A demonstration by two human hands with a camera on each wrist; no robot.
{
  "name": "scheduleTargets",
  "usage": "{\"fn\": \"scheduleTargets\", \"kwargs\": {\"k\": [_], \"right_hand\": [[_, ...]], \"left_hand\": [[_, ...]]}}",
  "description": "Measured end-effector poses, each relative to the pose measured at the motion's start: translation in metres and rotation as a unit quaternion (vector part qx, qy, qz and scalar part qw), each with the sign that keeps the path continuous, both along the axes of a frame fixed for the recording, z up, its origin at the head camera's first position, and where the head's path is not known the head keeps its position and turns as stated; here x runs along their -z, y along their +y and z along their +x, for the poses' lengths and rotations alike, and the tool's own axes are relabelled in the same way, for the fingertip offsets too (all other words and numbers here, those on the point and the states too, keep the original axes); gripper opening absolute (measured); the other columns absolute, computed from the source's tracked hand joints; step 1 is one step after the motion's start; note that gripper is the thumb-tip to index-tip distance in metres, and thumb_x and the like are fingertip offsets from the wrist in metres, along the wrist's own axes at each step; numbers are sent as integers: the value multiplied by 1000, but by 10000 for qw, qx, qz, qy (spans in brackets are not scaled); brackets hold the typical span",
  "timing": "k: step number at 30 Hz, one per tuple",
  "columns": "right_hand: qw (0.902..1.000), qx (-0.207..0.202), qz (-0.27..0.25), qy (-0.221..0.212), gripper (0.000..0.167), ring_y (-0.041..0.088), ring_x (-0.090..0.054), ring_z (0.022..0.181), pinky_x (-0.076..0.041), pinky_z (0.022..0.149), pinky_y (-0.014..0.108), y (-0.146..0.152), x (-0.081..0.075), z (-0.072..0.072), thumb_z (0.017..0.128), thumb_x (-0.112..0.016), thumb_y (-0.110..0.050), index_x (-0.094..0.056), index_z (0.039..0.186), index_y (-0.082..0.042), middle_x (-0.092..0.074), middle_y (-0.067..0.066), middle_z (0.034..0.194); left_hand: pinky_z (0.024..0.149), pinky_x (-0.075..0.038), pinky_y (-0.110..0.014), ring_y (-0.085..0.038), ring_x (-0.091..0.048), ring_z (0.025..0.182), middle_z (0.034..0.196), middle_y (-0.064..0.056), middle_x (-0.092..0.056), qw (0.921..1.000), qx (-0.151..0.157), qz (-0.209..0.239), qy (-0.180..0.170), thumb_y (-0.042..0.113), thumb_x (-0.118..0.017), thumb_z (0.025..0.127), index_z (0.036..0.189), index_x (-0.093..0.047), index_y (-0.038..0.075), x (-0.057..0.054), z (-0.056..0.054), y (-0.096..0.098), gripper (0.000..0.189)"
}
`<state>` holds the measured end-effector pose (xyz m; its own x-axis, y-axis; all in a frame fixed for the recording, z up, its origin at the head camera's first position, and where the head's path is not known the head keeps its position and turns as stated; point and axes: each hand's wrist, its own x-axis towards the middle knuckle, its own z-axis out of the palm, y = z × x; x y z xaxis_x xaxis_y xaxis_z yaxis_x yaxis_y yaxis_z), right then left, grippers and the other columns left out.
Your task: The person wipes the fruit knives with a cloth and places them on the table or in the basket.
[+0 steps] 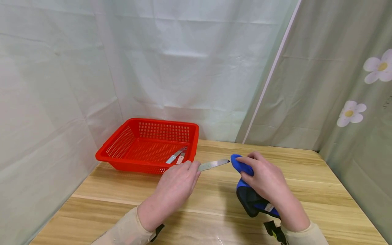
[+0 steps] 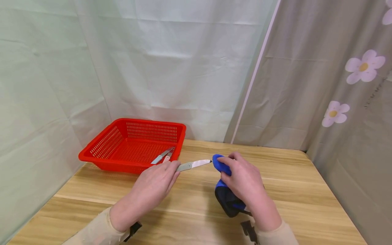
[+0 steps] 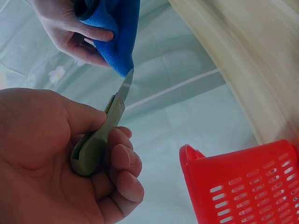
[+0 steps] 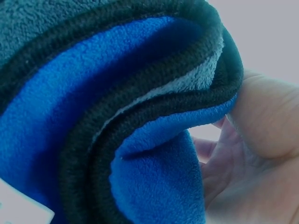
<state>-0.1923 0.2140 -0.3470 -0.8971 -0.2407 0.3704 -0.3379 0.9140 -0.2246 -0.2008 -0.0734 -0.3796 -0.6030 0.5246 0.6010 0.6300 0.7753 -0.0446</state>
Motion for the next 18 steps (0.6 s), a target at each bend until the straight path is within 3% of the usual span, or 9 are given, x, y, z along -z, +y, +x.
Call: {"fn": "scheduleTargets", "kwargs": {"k": [6, 18], "right_hand": [[10000, -5, -20, 89, 43, 29, -72, 93, -58, 68, 49, 0, -2, 2, 94, -86, -15, -79, 136, -19, -67, 11, 126], [9995, -124, -96, 288, 42, 30, -73, 94, -60, 70, 51, -4, -6, 8, 93, -86, -14, -80, 134, -20, -67, 9, 126]], "left_hand": [[52, -40, -25, -16, -44, 62, 81, -3, -50, 9999, -55, 23, 102, 16, -84, 100, 98, -63, 6, 1, 0, 0, 23], [51, -36, -26, -15, -42, 59, 70, 3, -42, 9998, -87, -21, -156, 15, -77, 104, 87, -58, 10, 2, 1, 1, 27]]}}
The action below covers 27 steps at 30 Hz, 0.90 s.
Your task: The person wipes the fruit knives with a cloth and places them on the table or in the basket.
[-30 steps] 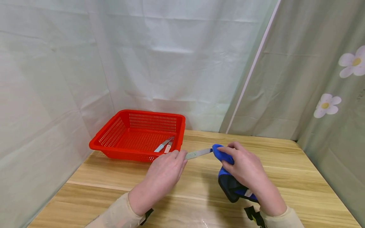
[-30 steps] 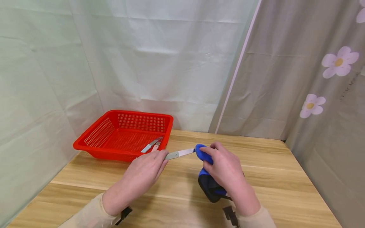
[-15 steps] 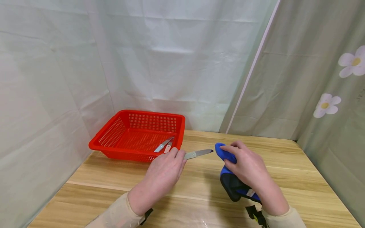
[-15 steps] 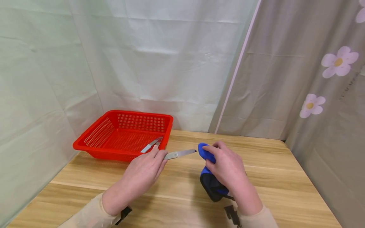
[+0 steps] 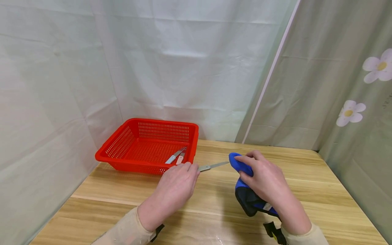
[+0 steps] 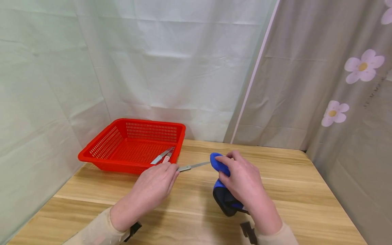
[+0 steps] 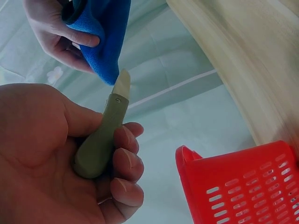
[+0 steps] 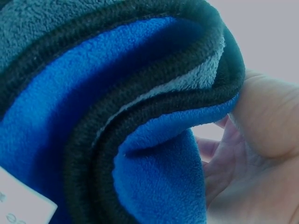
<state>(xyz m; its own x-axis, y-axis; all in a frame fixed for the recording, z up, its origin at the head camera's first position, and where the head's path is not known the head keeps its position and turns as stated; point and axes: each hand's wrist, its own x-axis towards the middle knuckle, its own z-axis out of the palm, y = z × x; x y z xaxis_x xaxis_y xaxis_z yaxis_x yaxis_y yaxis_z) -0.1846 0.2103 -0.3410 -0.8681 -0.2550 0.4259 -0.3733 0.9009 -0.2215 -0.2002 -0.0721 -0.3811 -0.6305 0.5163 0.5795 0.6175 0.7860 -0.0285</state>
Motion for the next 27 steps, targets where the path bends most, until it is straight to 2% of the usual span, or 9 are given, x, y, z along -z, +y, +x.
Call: {"fn": "scheduleTargets", "kwargs": {"k": [12, 15, 20, 27], "right_hand": [[9999, -82, -10, 110, 44, 27, -73, 93, -59, 68, 49, -4, 0, 2, 92, -87, -13, -80, 134, -21, -67, 7, 125], [9998, -132, 12, 156, 43, 26, -73, 93, -59, 68, 48, -6, 1, 2, 92, -88, -14, -81, 134, -21, -67, 7, 124], [9994, -204, -22, 268, 44, 24, -73, 90, -59, 67, 45, -8, 2, 3, 91, -88, -13, -81, 133, -21, -67, 6, 123], [9990, -269, -71, 344, 45, 24, -73, 91, -60, 69, 45, -10, 2, 4, 90, -89, -12, -81, 133, -21, -67, 5, 122]], "left_hand": [[50, -36, -29, -16, -42, 53, 60, 4, -39, 10000, 45, 31, 17, 11, -80, 102, 82, -52, 10, 2, -1, -1, 34], [48, -36, -30, -17, -42, 53, 63, 3, -41, 10000, 24, 17, 22, 5, -80, 99, 83, -53, 10, 3, -2, -1, 32], [46, -37, -32, -19, -45, 53, 73, -2, -48, 9999, -31, -115, 16, -8, -76, 88, 87, -57, 8, 4, -2, -2, 25], [51, -41, -31, -17, -47, 58, 73, 0, -49, 9992, -74, -281, -269, -7, -77, 91, 92, -60, 7, 1, -2, -1, 22]]}}
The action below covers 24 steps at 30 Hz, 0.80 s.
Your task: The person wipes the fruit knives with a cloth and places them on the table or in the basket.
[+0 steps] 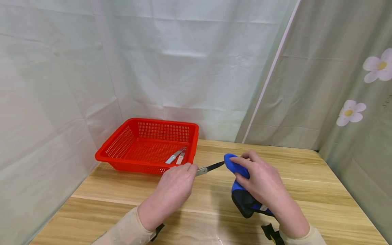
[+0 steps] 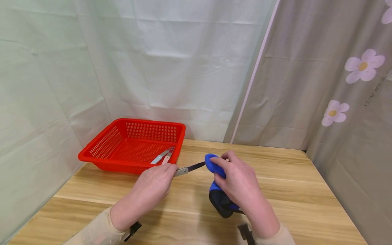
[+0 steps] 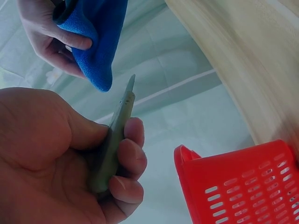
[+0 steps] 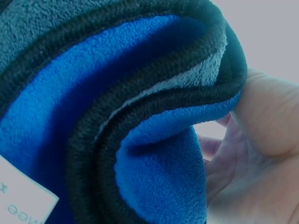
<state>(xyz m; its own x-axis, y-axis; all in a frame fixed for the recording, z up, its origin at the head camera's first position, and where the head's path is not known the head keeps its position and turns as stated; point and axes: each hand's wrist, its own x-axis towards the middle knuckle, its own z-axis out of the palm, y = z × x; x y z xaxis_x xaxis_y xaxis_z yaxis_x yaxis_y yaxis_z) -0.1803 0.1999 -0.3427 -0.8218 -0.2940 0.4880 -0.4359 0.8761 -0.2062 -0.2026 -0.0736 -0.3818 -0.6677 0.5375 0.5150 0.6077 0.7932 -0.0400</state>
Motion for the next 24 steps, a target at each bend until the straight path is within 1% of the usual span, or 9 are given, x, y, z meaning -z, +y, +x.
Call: {"fn": "scheduleTargets", "kwargs": {"k": [2, 5, 9, 13, 17, 24], "right_hand": [[10000, -15, 0, -3, 45, 25, -73, 91, -60, 70, 45, -1, 0, 1, 90, -89, -12, -81, 133, -21, -67, 6, 122], [10000, -30, 13, -2, 45, 25, -73, 91, -61, 71, 46, -2, 0, 1, 90, -89, -12, -81, 133, -21, -67, 6, 123], [10000, -54, 44, 4, 45, 25, -74, 92, -61, 72, 46, -4, 0, 2, 90, -90, -13, -81, 133, -22, -68, 6, 123], [9999, -118, 85, 54, 45, 24, -74, 92, -61, 71, 45, -7, 1, 2, 89, -92, -13, -82, 132, -22, -68, 5, 122], [9997, -188, 123, 107, 45, 24, -74, 91, -61, 71, 43, -11, 2, 3, 87, -92, -13, -82, 131, -22, -68, 5, 120], [9997, -220, 109, -53, 47, 24, -74, 96, -62, 75, 45, -17, 4, 5, 87, -94, -13, -82, 131, -23, -68, 4, 121]], "left_hand": [[51, -41, -29, -16, -47, 59, 73, 1, -49, 10000, 0, 28, -42, -4, -79, 92, 93, -61, 7, 0, 0, 0, 21], [49, -38, -26, -14, -44, 58, 72, 2, -48, 9999, -3, 132, -79, 5, -82, 96, 93, -63, 8, 0, 0, 1, 20], [48, -34, -24, -11, -41, 57, 72, 4, -46, 9996, -25, 214, -187, 19, -87, 98, 96, -63, 10, 0, 1, 1, 25], [47, -33, -24, -11, -40, 57, 71, 4, -44, 9994, -52, 192, -284, 21, -88, 97, 96, -62, 11, -1, 2, 2, 28], [48, -33, -25, -12, -41, 57, 69, 4, -42, 9991, -89, 160, -379, 24, -86, 99, 94, -60, 12, -2, 2, 3, 29], [51, -35, -25, -12, -42, 60, 70, 5, -43, 9992, -76, 108, -387, 27, -84, 101, 97, -61, 13, -2, 1, 3, 27]]}}
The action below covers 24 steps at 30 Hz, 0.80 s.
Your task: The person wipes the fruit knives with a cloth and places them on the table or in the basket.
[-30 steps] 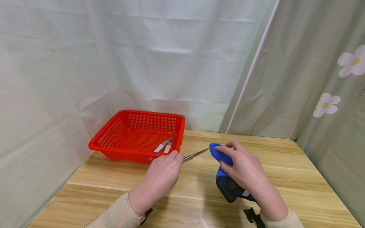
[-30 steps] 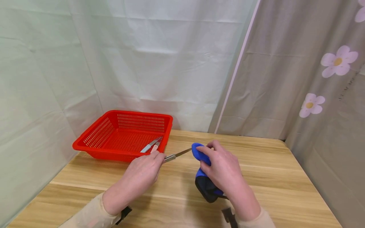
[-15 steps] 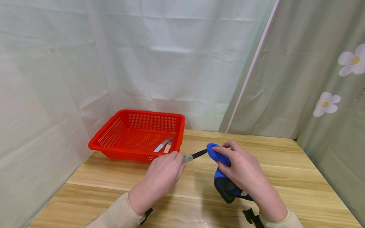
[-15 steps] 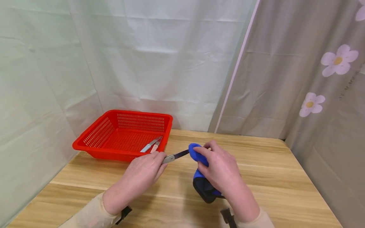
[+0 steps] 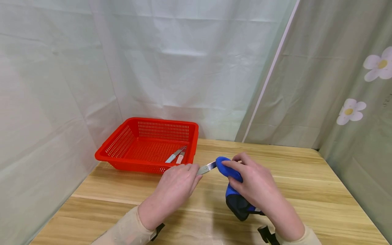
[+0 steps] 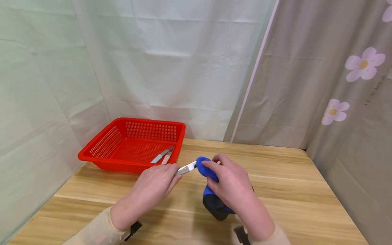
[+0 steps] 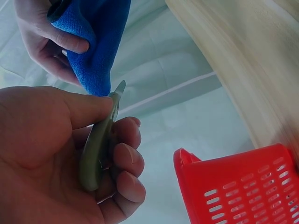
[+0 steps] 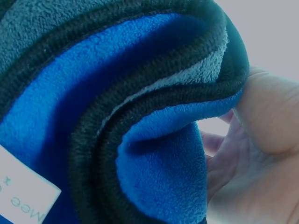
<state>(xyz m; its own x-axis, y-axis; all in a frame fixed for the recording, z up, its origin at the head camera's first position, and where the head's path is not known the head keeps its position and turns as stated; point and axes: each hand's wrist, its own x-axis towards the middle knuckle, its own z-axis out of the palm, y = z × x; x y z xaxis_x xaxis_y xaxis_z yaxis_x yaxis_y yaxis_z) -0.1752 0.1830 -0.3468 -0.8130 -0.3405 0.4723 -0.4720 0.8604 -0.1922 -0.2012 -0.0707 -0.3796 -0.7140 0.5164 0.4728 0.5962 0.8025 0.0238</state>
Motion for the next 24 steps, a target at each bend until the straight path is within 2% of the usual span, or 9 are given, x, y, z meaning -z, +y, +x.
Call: {"fn": "scheduleTargets", "kwargs": {"k": [8, 16, 24], "right_hand": [[9997, -198, 144, 80, 47, 21, -73, 95, -62, 74, 42, -5, 3, 2, 86, -94, -13, -82, 131, -23, -69, 3, 121], [9990, -366, 270, -28, 48, 18, -71, 95, -61, 74, 38, -10, 5, 3, 87, -95, -15, -81, 132, -24, -67, 0, 121], [9988, -384, 301, 2, 48, 18, -71, 96, -60, 75, 38, -11, 7, 4, 86, -96, -15, -82, 131, -23, -67, -1, 120]], "left_hand": [[52, -37, -27, -12, -43, 61, 71, 5, -44, 9999, 26, -80, -92, 26, -82, 102, 97, -61, 12, -2, 2, 1, 26], [53, -38, -25, -12, -43, 61, 74, 5, -45, 9998, 202, -89, -37, 27, -82, 103, 98, -62, 11, 0, 3, 1, 26], [54, -38, -25, -12, -43, 61, 76, 5, -47, 9995, 288, -93, -47, 27, -81, 103, 100, -62, 10, 0, 5, 1, 26]]}}
